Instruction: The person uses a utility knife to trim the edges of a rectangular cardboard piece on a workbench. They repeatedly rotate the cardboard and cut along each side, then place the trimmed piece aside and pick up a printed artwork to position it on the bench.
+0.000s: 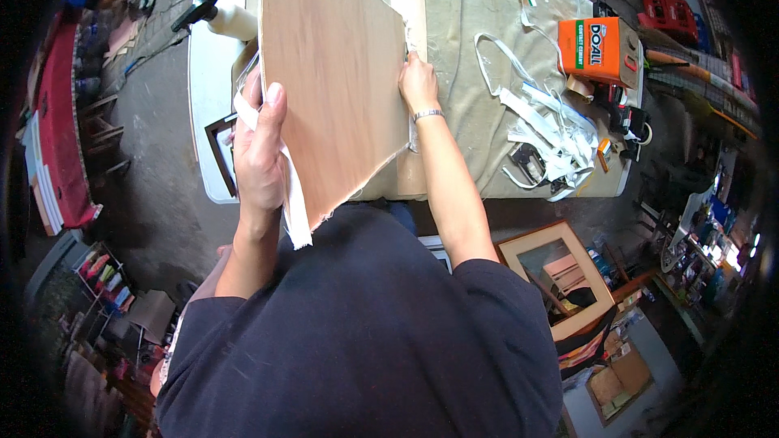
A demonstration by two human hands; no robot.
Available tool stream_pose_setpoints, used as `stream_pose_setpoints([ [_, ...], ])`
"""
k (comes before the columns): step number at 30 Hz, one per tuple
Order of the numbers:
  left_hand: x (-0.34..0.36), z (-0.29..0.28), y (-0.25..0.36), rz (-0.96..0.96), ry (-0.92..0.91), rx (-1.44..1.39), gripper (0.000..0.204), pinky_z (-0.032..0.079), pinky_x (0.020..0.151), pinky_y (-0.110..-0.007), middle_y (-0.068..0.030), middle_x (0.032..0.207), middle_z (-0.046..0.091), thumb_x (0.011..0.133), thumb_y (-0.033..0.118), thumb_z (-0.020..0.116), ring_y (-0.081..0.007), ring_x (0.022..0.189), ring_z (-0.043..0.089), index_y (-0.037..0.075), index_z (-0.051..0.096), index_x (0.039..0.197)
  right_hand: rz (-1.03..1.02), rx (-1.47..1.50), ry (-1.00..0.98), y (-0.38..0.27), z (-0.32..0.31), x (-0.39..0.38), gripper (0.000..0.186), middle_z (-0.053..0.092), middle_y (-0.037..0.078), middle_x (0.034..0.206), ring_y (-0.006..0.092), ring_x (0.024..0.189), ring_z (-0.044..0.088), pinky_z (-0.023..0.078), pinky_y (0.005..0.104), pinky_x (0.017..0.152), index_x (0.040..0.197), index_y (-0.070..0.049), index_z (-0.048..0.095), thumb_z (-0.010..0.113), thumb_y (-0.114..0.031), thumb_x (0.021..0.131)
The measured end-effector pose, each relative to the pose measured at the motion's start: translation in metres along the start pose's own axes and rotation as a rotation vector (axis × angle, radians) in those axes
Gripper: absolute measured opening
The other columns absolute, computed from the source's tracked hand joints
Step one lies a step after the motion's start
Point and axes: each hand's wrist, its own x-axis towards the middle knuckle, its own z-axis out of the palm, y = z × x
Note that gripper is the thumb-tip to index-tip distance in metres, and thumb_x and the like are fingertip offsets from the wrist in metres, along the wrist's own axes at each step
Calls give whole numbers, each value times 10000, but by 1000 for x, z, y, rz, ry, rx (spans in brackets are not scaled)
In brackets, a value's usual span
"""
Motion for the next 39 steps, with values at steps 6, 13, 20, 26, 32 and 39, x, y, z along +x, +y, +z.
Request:
stream_pose_setpoints([
  [6, 0, 0, -5, 18, 32, -31, 491, 318, 1068, -286, -116, 1356, 471, 1014, 199, 484, -144, 1255, 441, -53, 350, 1413, 37, 27, -23, 8, -2, -56, 247, 639, 308, 791, 481, 781, 640, 518, 554, 706, 1100, -3, 584, 522, -138, 903],
  [13, 0, -2, -8, 37, 27, -48, 449, 345, 1026, -273, -100, 1290, 518, 1014, 192, 487, -121, 1177, 481, -42, 392, 1385, 59, 53, -43, 20, -5, -120, 313, 619, 324, 761, 477, 775, 636, 513, 540, 683, 1184, 13, 580, 528, -119, 904],
  [20, -3, -2, -8, 50, 54, 1, 446, 335, 1036, -273, -93, 1285, 526, 1020, 210, 485, -115, 1175, 486, -34, 397, 1383, 74, 37, -87, 32, -8, -174, 303, 610, 311, 746, 475, 744, 627, 497, 552, 652, 1191, 6, 551, 521, -92, 907],
  [26, 0, -3, -10, 71, 17, -3, 456, 336, 1040, -277, -102, 1289, 525, 1018, 224, 491, -121, 1192, 482, -37, 400, 1381, 132, 49, -92, 39, -10, -218, 331, 620, 311, 790, 462, 781, 629, 503, 517, 672, 1229, -16, 585, 535, -89, 910],
  [32, -3, 5, -7, 49, 44, -24, 424, 343, 1029, -272, -102, 1270, 525, 1019, 203, 480, -122, 1172, 482, -42, 420, 1360, 83, 137, 13, 32, -46, -208, 339, 632, 321, 918, 466, 853, 636, 522, 510, 737, 1223, 15, 590, 568, -107, 908],
  [39, 0, 4, -7, 47, -6, -28, 435, 347, 1026, -276, -118, 1299, 512, 1015, 184, 479, -123, 1179, 479, -45, 398, 1376, -34, 267, 133, -4, -24, 1, 302, 650, 290, 915, 465, 896, 628, 502, 514, 766, 1192, -49, 594, 540, -184, 928],
])
